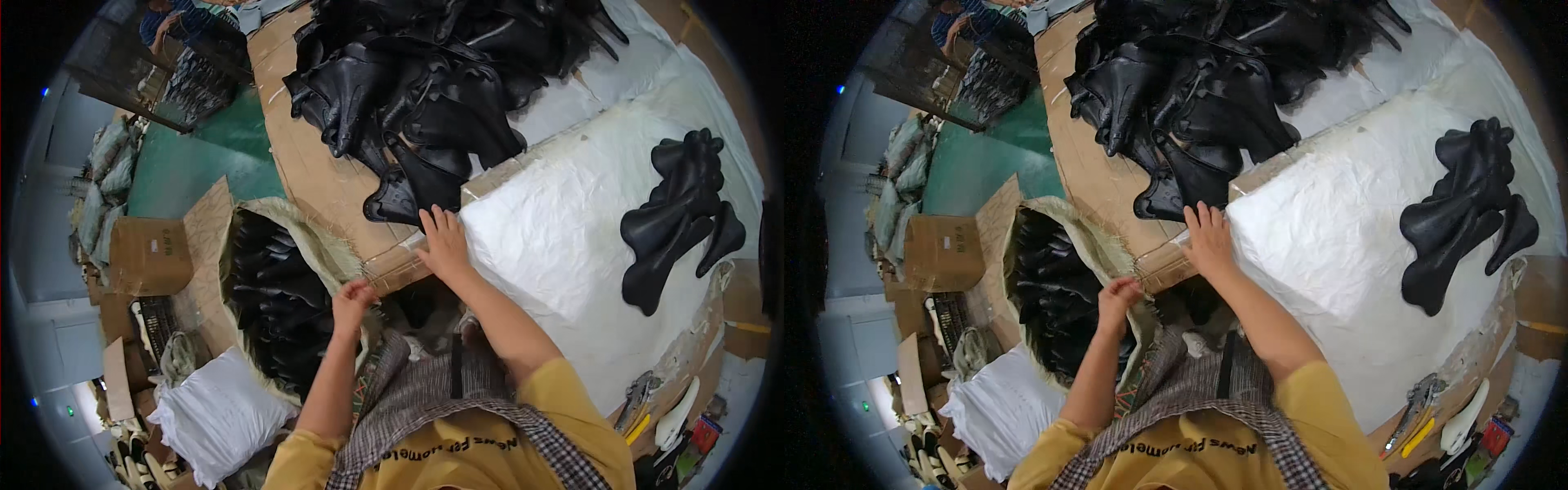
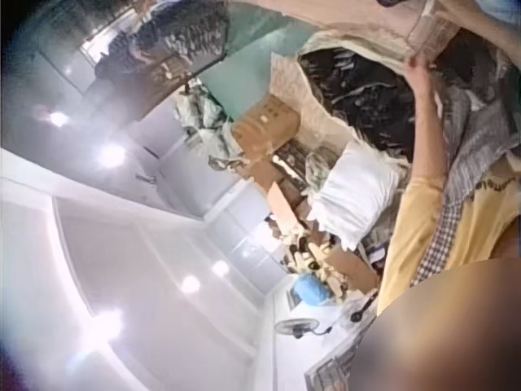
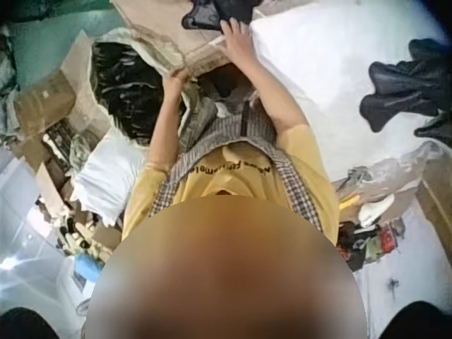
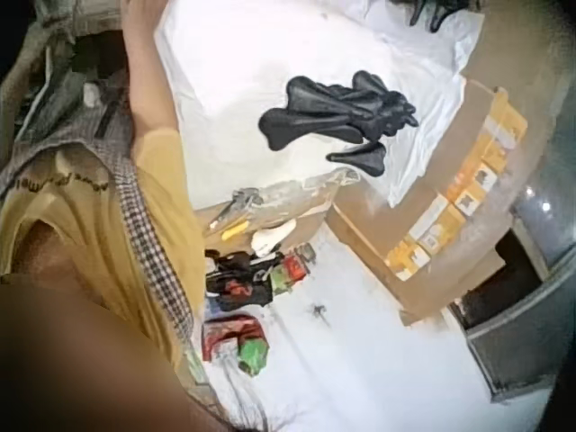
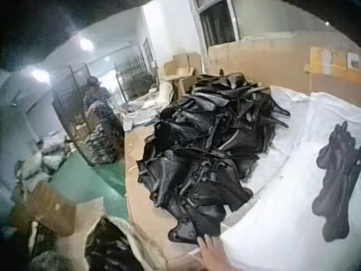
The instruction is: Unpacking black bicycle seats from a large sack and sorting them into organized stacks on a work table.
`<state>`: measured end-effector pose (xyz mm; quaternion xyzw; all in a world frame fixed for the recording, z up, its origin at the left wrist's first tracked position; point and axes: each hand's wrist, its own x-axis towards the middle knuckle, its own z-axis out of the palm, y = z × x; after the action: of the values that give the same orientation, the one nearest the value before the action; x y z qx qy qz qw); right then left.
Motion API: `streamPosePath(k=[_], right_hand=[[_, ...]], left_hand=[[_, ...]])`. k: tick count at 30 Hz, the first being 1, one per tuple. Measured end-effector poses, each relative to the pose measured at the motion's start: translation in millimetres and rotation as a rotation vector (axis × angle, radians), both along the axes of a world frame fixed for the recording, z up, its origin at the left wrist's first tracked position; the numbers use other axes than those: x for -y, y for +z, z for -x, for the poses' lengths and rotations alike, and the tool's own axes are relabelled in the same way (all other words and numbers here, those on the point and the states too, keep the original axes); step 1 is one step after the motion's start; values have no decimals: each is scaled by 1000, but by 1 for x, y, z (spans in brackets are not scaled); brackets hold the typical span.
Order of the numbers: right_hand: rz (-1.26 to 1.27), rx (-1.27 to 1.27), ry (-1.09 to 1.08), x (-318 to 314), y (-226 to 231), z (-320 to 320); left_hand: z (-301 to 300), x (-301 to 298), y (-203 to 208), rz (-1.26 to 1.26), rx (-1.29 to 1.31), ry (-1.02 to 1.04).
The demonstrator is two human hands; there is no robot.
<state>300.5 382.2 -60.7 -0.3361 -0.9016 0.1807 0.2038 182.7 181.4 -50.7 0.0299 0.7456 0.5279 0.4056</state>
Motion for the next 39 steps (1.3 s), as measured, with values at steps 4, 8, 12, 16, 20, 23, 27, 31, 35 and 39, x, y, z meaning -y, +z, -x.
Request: streamPosePath(k=[4,8,12,16,20,23,27,31,35,39], right_hand=[[139,-134,-47,-29,-36,24],[708,-641,-387,-53,5,2],[1230,-1186,-475,-47,23,-25],[1377,-1361,-614,-52,38,-50],[1342,-1443,-589,-70,33,-102],[1312,-1448,-725,-70,47,-122],[1358,-1479,-674,-59,51,-124],[1422,-1327,-531,-28,35,-95],[1608,-1109,-591,34,25,-55],[1778,-933,-436,97,25,-49]], left_hand=[[10,9,-25,46,-384,-251],[33,-52,6,73,-1029,-578],[49,-103,-26,143,-1331,-870],[73,-118,-67,273,-1429,-974],[79,-129,-34,-31,-1475,-798],[93,-105,26,-53,-1234,-731],[97,-54,44,-367,58,63],[58,-31,45,-656,529,190],[25,-8,26,-687,635,264],[3,13,17,-451,458,242]])
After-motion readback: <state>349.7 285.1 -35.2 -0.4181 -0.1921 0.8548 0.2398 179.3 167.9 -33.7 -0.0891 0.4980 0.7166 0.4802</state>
